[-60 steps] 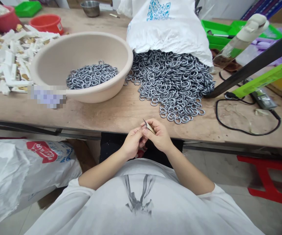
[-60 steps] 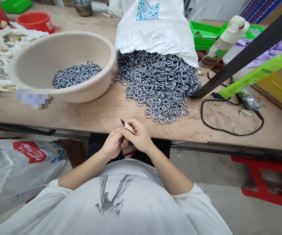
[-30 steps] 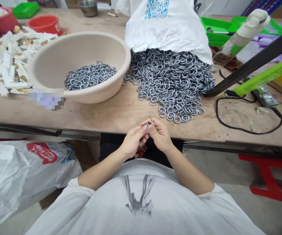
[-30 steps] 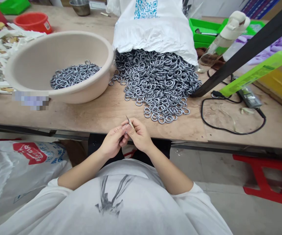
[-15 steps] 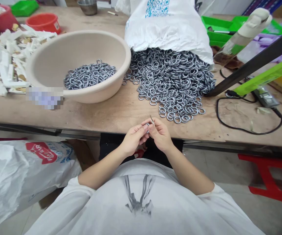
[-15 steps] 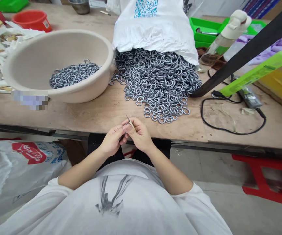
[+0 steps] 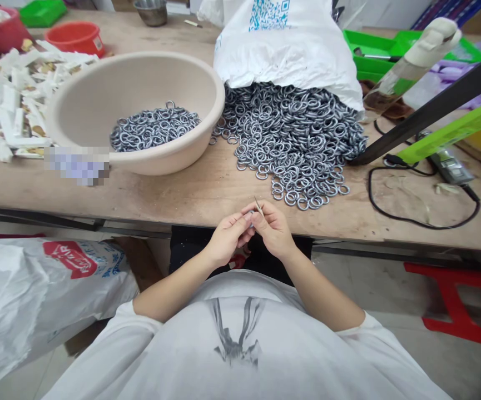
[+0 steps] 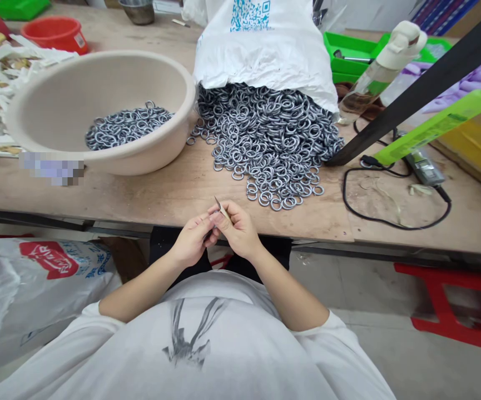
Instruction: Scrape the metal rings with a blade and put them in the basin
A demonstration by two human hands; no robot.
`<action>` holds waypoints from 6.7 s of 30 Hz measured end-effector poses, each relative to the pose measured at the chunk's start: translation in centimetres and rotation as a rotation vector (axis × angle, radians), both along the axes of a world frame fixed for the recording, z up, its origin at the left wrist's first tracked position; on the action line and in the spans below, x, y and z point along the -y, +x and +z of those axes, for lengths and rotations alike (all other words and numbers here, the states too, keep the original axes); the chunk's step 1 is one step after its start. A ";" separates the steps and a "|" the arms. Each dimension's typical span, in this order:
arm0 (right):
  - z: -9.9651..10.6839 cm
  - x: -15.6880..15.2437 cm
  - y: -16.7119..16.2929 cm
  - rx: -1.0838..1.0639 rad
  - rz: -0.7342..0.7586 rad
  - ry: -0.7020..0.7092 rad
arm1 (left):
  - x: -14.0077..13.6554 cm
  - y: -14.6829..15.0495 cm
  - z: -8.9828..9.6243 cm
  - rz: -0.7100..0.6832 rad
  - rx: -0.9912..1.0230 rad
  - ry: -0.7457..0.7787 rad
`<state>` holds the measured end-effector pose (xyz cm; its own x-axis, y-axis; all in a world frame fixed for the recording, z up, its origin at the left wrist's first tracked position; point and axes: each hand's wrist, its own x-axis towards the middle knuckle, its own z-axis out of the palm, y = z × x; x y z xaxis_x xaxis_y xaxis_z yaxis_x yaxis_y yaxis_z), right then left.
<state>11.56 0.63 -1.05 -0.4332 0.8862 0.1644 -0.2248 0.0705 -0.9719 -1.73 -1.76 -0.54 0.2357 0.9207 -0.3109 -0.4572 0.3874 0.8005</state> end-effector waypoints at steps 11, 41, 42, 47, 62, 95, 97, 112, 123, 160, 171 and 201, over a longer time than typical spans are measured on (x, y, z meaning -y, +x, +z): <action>0.1 0.1 -0.1 0.027 -0.006 0.004 | 0.1 0.1 -0.4 0.003 -0.015 0.005; -0.1 -0.1 0.0 -0.075 0.034 0.016 | 0.2 -0.2 0.0 -0.028 0.030 -0.023; -0.1 0.0 0.0 -0.068 0.050 0.000 | 0.2 -0.2 0.0 -0.022 0.034 -0.017; -0.2 0.0 0.0 -0.088 0.089 -0.056 | 0.1 -0.1 0.1 -0.024 0.040 -0.015; 0.1 0.3 -0.2 -0.115 0.092 -0.048 | 0.3 -0.1 0.1 -0.010 0.030 0.000; 2.2 0.7 -0.2 0.208 -0.072 0.102 | 1.2 -1.0 1.4 -0.034 0.138 0.057; 2.2 0.6 -0.3 0.201 -0.079 0.100 | 1.2 -1.1 1.4 -0.039 0.140 0.053; 1.6 1.8 0.2 0.549 -0.225 0.657 | 0.9 -1.8 0.9 0.042 0.159 0.031; 1.9 0.2 0.9 0.467 -0.370 0.376 | 2.2 -1.9 1.5 -0.176 0.178 0.106; 1.0 -3.5 2.6 0.600 -0.457 0.429 | 0.3 -3.3 0.5 0.075 -0.028 0.176; 0.9 0.3 -2.5 -0.081 -0.184 -0.155 | -0.4 -1.9 -0.2 0.136 -0.161 0.413; 2.2 1.5 -0.4 0.408 -0.199 0.619 | 0.9 -2.5 1.3 0.040 0.145 0.065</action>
<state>11.19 -0.91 1.16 -0.4080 0.7519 0.5179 0.2168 0.6308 -0.7450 -4.27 -2.61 0.74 0.2361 0.9474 -0.2159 -0.5838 0.3159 0.7479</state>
